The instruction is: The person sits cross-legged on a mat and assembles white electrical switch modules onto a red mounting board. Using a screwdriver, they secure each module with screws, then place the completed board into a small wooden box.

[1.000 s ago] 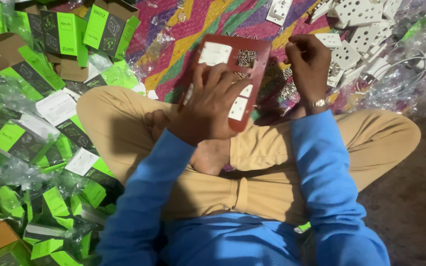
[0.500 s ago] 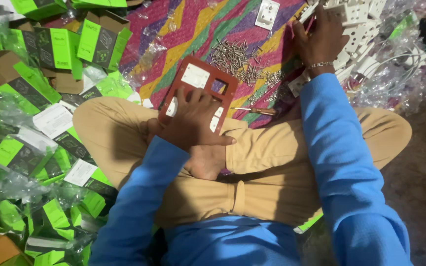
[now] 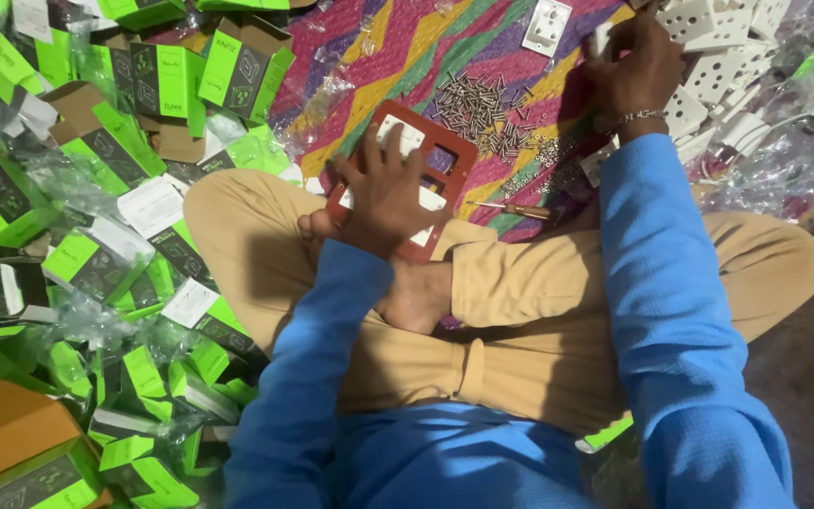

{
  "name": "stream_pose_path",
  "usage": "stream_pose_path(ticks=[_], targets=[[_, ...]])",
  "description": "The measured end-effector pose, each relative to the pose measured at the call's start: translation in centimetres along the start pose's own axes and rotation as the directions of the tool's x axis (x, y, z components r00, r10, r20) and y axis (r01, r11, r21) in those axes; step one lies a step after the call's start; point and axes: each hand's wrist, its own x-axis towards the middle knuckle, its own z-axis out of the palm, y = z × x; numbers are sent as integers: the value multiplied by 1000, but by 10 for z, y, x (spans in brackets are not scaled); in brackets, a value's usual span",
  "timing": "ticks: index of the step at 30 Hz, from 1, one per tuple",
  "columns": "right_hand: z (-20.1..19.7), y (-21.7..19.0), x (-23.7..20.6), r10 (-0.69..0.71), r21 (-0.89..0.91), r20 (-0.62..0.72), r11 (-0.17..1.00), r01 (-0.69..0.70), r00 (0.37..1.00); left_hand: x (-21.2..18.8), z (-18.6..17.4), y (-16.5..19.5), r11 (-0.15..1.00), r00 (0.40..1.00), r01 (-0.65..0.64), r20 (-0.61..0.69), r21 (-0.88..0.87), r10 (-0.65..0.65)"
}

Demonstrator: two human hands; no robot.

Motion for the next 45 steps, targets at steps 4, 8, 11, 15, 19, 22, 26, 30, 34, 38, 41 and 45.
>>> stream_pose_path(ticks=[4,8,11,15,19,22,26,30,34,38,41,45], targets=[[-17,-20,6,-1,325,84,945,-26,996,12,-3,-29,952,943,179,-232,-250,-238],[-32,-57,-2,125,655,205,719,-231,971,21,-2,-41,880,926,283,-130,-382,-355],[-35,-81,-17,150,702,469,534,-470,870,23,-10,-40,872,913,333,-109,-359,-394],[-32,-112,-62,93,710,600,396,-582,795,13,-18,-33,835,895,129,-300,-535,-331],[-29,-140,-95,197,640,691,279,-715,695,12,-14,-31,745,845,-33,-417,-667,-336],[-30,-153,-97,227,639,713,178,-748,663,17,-3,-35,587,831,-174,-437,-791,-344],[-34,-163,-91,313,628,690,191,-755,653,25,13,-37,487,817,-303,-486,-819,-310],[-36,-169,-93,262,622,698,241,-745,667,26,20,-37,433,844,-307,-453,-847,-288],[-31,-168,-99,264,647,532,487,-587,804,22,14,-36,400,879,-241,-373,-884,-297],[-26,-162,-104,293,738,392,466,-488,872,15,2,-32,430,877,-215,-368,-877,-310],[-27,-161,-104,295,794,409,351,-496,863,12,-5,-29,430,885,-185,-340,-884,-318],[-33,-169,-99,125,870,376,293,-396,918,10,-11,-28,439,882,-155,-324,-885,-341]])
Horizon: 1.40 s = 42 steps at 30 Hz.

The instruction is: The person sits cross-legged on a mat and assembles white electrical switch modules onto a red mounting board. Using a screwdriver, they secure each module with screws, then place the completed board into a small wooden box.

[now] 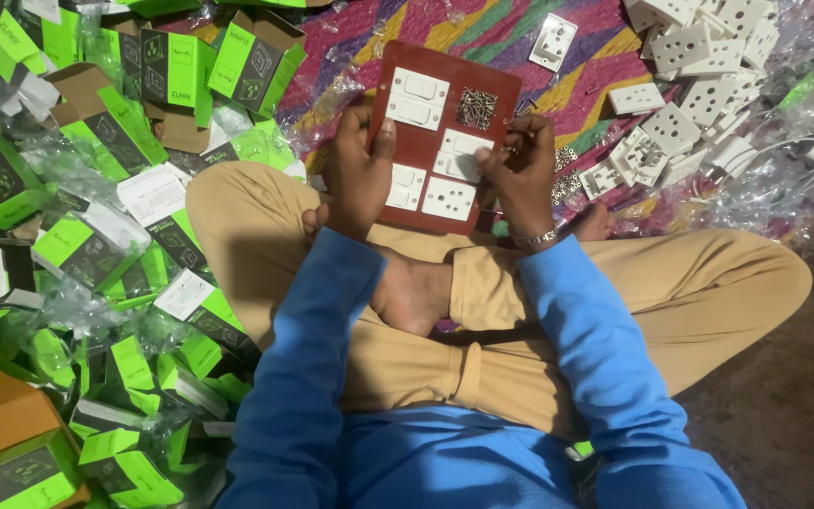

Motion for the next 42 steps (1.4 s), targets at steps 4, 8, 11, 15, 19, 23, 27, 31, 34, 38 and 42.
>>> stream_pose_path(ticks=[4,8,11,15,19,23,27,31,34,38,42], targets=[[7,-12,1,156,116,89,979,-166,984,-2,-1,2,995,999,-39,-19,95,42],[8,-16,1,222,105,92,967,-231,971,1,-1,3,996,1000,1,23,94,-4],[6,-14,1,184,69,96,979,-191,978,3,-2,5,1000,997,-25,70,-3,25],[3,-12,-1,136,35,131,989,-142,982,1,-5,9,990,982,68,183,-121,-45],[-6,-14,-1,168,10,152,985,-171,974,1,-6,12,962,977,124,199,-244,-75],[-25,-24,15,199,-255,88,952,-171,976,0,-11,13,953,970,181,203,-245,-132],[-45,-29,35,102,-694,129,719,16,986,1,-11,15,953,962,234,190,-192,-198],[-46,-1,44,-27,-848,320,437,299,947,4,-12,15,963,960,256,140,-80,-243],[-46,32,43,-88,-822,371,433,371,925,3,-11,11,950,974,182,175,-253,-140],[-62,53,49,-76,-801,375,475,365,924,4,-6,7,914,944,214,313,-344,-103],[-72,42,53,-24,-809,250,544,222,968,2,-3,15,918,877,298,455,-260,-156]])
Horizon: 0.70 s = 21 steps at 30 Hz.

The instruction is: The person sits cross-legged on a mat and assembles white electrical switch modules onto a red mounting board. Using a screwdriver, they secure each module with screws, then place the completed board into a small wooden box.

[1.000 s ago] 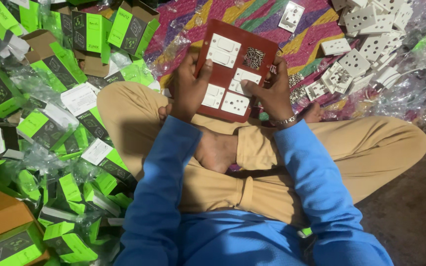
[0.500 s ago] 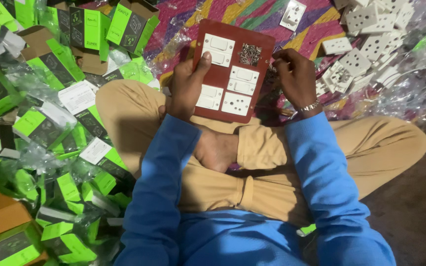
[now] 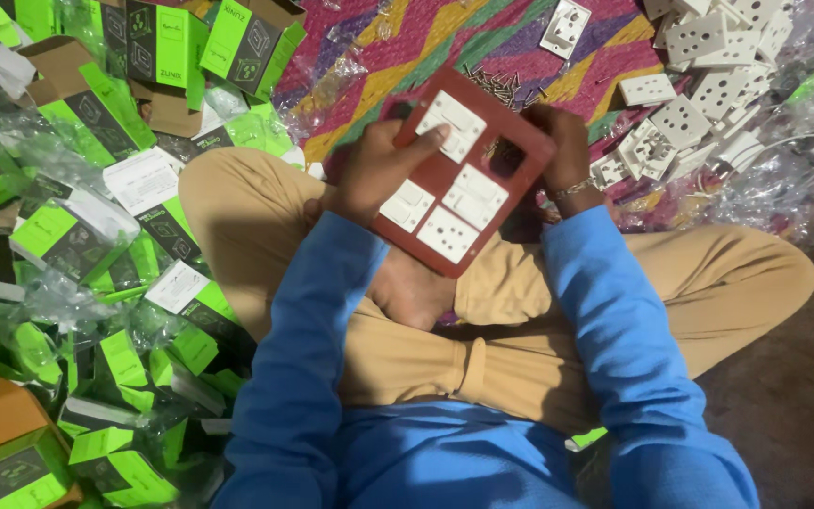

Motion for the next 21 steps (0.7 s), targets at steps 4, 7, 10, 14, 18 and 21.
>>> stream_pose_path(ticks=[4,7,10,14,18,21], targets=[[-20,-13,-5,126,260,-103,961,-95,987,-8,4,12,997,997,-14,79,82,8],[-34,-19,-10,293,456,-90,862,-222,952,-11,6,19,971,998,56,20,234,-62],[-48,-20,-15,426,745,-53,619,-248,903,-11,6,23,900,997,-75,8,430,79],[-57,-20,-19,476,947,61,249,-201,877,-12,6,22,886,997,-78,34,456,71],[-51,-20,-17,497,964,-33,244,-104,867,-10,5,20,869,998,-70,38,490,59],[-47,-23,-16,479,945,11,281,-165,878,-10,4,19,857,997,-77,40,510,66]])
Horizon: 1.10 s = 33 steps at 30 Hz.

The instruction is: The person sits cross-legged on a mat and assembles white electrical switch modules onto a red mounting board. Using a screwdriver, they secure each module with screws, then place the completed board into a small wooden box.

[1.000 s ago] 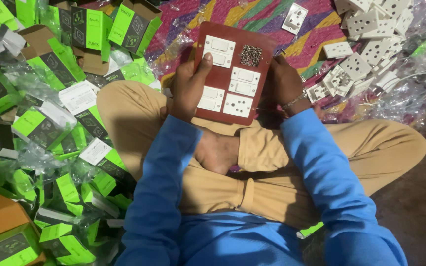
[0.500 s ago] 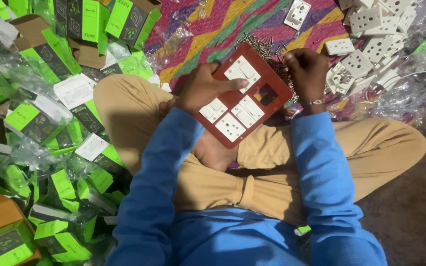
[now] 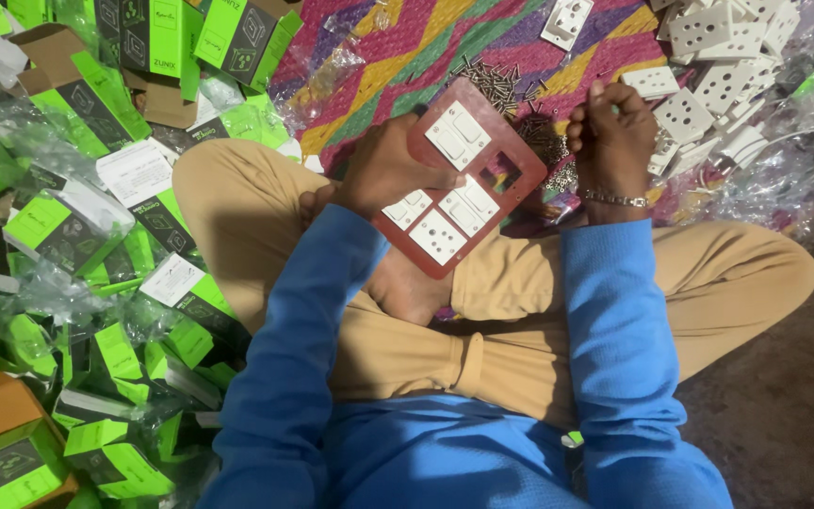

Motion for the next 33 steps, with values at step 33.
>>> stream_pose_path(ticks=[33], targets=[[34,-45,-45,178,-478,445,876,64,878,0,-2,1,998,999,5,33,56,-7]])
